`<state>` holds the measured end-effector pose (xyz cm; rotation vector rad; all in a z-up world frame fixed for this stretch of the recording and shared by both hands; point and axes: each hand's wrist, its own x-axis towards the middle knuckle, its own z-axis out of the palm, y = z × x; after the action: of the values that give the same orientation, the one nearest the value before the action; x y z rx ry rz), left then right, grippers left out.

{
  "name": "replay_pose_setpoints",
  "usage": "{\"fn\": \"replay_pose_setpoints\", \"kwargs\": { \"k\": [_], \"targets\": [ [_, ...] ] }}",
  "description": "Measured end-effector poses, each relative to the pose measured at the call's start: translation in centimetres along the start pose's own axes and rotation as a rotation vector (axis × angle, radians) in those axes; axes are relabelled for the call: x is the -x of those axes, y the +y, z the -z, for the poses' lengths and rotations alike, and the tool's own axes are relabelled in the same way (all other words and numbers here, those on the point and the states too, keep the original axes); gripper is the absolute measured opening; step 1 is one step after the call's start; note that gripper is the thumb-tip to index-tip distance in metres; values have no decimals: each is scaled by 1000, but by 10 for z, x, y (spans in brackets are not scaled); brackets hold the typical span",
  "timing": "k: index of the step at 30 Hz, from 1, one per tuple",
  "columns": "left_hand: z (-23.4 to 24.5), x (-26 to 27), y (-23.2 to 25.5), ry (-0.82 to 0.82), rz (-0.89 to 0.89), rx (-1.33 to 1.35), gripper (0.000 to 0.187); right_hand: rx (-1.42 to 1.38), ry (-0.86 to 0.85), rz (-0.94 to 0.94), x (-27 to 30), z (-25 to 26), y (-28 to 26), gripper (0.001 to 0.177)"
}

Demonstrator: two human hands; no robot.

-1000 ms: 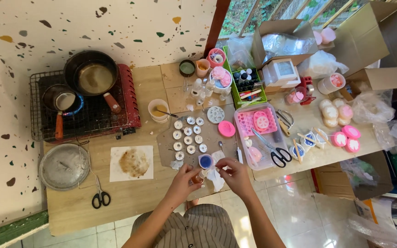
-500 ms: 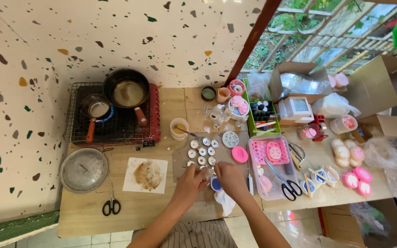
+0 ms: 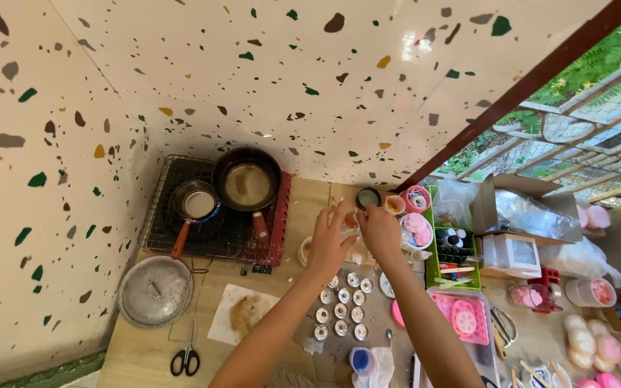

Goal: Preparing wicks and pouring melted wax into molds to create candles at a workshop table.

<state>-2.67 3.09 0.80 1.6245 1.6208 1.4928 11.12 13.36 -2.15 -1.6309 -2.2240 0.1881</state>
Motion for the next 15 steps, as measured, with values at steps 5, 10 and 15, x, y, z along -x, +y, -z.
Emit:
{"fn": "replay_pose_setpoints", "kwargs": {
  "k": [5,10,15],
  "targets": [
    [40,57,-37,10,229,42,45,178,-35,45,-33,-133,82,32],
    [89,165,-101,38,690,-62,34,208,28,-21,-43,-140,92,40],
    [131,194,-111,103,777,-83,34,77,-108,-275,-29,-56,50,43]
  ]
}}
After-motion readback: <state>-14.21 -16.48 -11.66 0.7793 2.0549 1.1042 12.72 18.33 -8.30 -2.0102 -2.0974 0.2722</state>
